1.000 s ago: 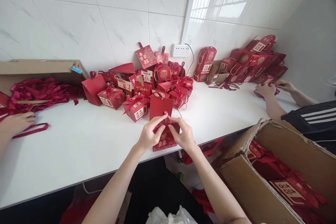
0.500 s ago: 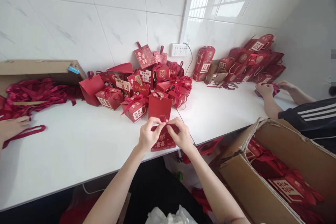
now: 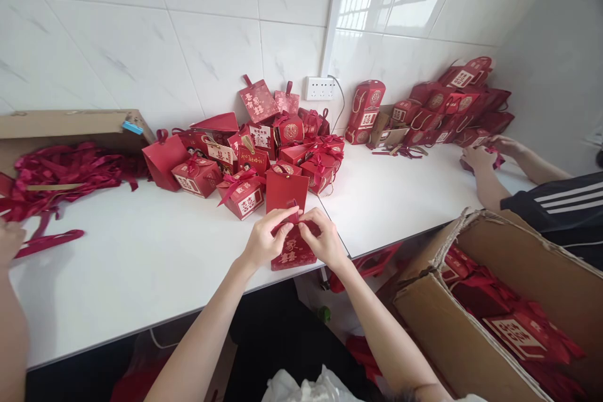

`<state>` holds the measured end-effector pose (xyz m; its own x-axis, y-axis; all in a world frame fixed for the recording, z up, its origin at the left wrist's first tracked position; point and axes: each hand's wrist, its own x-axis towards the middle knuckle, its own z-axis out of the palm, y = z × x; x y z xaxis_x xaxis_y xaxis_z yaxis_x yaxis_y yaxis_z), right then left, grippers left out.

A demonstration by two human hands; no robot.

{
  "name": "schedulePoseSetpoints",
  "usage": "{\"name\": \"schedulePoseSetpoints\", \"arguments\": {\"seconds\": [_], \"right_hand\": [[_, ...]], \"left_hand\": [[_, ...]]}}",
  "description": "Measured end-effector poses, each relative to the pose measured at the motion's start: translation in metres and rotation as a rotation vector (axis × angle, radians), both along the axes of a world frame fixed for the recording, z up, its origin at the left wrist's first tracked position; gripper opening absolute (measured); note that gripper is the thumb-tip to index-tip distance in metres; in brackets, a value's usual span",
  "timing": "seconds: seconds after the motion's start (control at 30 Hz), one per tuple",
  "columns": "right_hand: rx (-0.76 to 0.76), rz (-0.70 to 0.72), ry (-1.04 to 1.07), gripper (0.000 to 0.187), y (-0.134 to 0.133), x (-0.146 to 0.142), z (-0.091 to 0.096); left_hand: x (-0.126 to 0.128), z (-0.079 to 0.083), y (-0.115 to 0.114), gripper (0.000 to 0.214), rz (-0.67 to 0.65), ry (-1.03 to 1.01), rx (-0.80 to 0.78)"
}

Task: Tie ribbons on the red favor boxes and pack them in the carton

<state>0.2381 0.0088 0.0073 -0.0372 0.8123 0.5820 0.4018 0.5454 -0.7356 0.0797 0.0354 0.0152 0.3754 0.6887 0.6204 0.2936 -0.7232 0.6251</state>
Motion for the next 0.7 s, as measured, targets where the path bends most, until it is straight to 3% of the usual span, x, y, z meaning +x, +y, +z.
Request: {"name": "schedulePoseSetpoints", "arguments": {"seconds": [0.2, 0.53, 0.7], "right_hand": [[-0.003, 0.077, 0.007, 0.008, 0.0054, 0.0068, -0.0003], [0.020, 0.024, 0.030, 0.008, 0.0009, 0.0010, -0.0022], [0.030, 0.001, 0.043, 0.008, -0.0018, -0.0017, -0.0027]], "left_hand": [[0.0056, -0.0042, -0.0016, 0.030, 0.073, 0.005, 0.054], [0.0000, 0.0025, -0.0021, 0.028, -0.056, -0.027, -0.034], [0.0067, 0.0008, -0.0028, 0.016, 0.066, -0.091, 0.009]]}}
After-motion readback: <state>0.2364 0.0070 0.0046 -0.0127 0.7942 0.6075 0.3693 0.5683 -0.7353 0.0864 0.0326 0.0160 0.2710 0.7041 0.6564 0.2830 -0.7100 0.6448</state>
